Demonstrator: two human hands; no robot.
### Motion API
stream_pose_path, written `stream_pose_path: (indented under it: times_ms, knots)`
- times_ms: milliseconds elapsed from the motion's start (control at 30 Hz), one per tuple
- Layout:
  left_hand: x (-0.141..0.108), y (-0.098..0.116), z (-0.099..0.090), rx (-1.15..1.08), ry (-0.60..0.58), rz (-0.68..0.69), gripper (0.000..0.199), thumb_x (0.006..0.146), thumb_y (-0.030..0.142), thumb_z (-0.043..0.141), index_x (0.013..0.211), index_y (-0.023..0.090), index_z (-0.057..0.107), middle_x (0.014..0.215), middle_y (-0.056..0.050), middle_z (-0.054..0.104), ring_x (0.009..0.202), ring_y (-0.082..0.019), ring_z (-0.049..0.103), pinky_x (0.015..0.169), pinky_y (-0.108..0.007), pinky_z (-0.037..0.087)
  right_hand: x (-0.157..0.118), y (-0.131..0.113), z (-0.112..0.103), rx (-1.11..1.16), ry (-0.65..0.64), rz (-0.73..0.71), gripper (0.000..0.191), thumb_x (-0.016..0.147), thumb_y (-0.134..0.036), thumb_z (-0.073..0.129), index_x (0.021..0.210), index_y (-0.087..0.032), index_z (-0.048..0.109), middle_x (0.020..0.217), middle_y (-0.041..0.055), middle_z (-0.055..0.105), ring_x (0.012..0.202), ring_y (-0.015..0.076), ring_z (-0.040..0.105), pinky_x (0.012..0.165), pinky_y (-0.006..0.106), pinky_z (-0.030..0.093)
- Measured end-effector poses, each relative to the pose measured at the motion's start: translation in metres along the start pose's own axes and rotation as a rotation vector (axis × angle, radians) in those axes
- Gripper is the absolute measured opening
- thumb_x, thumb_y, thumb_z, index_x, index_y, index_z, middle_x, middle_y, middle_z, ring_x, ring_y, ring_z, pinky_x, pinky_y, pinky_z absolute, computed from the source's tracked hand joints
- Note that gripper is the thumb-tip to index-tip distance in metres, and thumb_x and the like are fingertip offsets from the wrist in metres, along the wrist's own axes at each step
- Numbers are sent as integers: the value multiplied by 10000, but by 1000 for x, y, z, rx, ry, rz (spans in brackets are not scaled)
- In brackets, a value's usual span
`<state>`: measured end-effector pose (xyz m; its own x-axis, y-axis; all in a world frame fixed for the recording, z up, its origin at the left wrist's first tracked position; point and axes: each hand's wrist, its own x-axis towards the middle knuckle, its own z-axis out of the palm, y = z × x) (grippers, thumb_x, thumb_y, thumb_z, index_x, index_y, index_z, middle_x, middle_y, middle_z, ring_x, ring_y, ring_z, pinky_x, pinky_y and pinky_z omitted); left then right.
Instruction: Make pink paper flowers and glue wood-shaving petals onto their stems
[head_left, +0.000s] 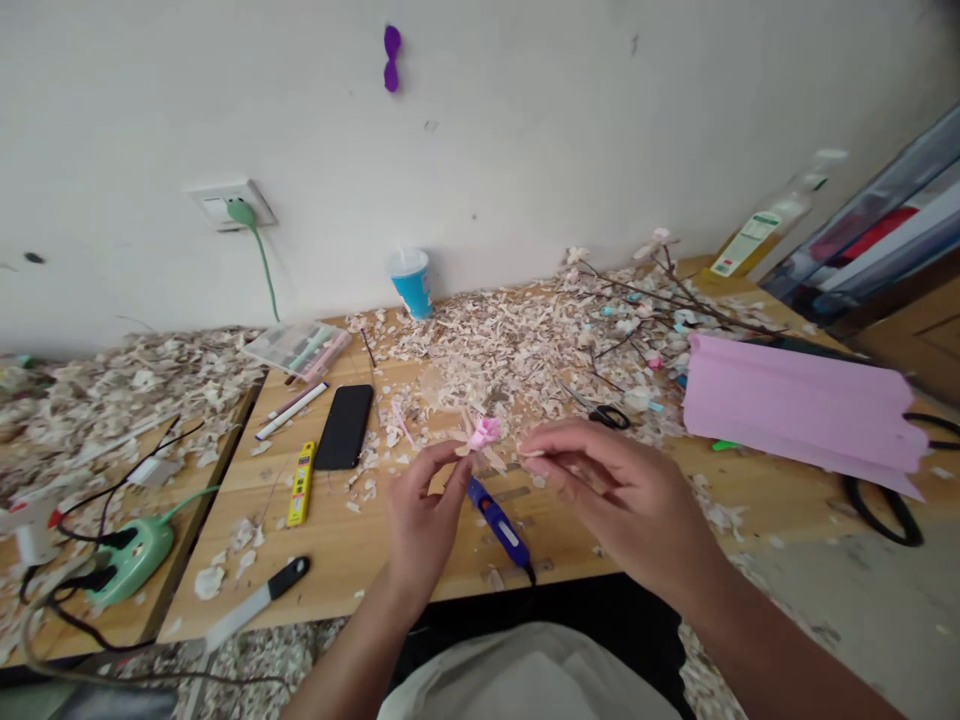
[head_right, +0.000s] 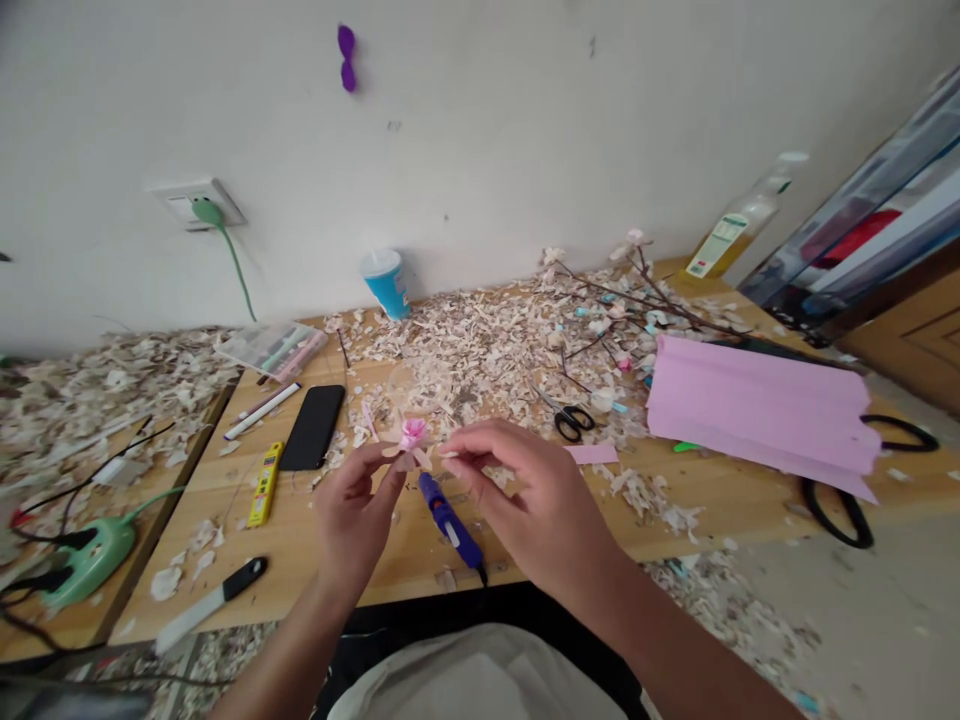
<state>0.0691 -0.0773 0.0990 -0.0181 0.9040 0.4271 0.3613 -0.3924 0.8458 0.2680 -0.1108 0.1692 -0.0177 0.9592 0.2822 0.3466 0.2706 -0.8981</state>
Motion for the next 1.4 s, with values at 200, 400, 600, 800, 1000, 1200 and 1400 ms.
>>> stream_pose_path:
  times_ms: [200,400,600,800,1000,1200,1400]
  knots:
    - [1,25,-5,74,-76,76,98,865,141,683,924,207,724,868,-20,773,779,-135,738,550,-146,538,-9,-24,0,-209,123,-280,160,920,-141,617,997,-256,699,993,14,731,927,139,698,837,262,590]
    - [1,37,-5,110,-119,196,132,888,112,657,966,215,683,865,7,755,776,-116,722,717,-192,584,-12,-22,6,-293,147,-339,172,900,-77,619,1017,-198,654,944,24,724,889,116,679,812,227,560]
    - [0,40,-6,134,-125,234,128,892,114,662,972,214,668,864,12,746,773,-112,716,729,-195,581,-12,-21,6,-350,128,-366,131,895,-88,642,962,-196,676,897,27,685,875,128,641,794,255,529]
    - [0,38,-6,135,-112,269,133,898,113,657,994,206,662,890,-7,749,817,-123,721,757,-208,588,-12,-21,6,-337,104,-326,101,908,-117,636,943,-199,683,887,23,668,881,120,632,781,239,531]
    - [-1,36,-7,155,-128,302,109,920,138,643,1006,202,664,932,-34,764,893,-148,730,830,-248,592,-10,-20,6,-312,63,-254,90,922,-160,620,934,-222,684,908,18,672,843,116,651,744,233,557]
    - [0,35,-8,172,-130,317,90,931,158,637,1004,196,673,922,-40,765,904,-156,734,844,-258,591,-10,-18,7,-326,89,-242,86,918,-153,629,949,-218,674,916,14,668,842,107,642,737,217,539]
    - [0,34,-7,185,-128,328,101,926,144,640,1009,195,669,915,-38,765,913,-160,731,869,-274,590,-12,-17,8,-362,99,-273,127,922,-112,614,985,-213,659,933,26,664,888,124,626,796,253,529]
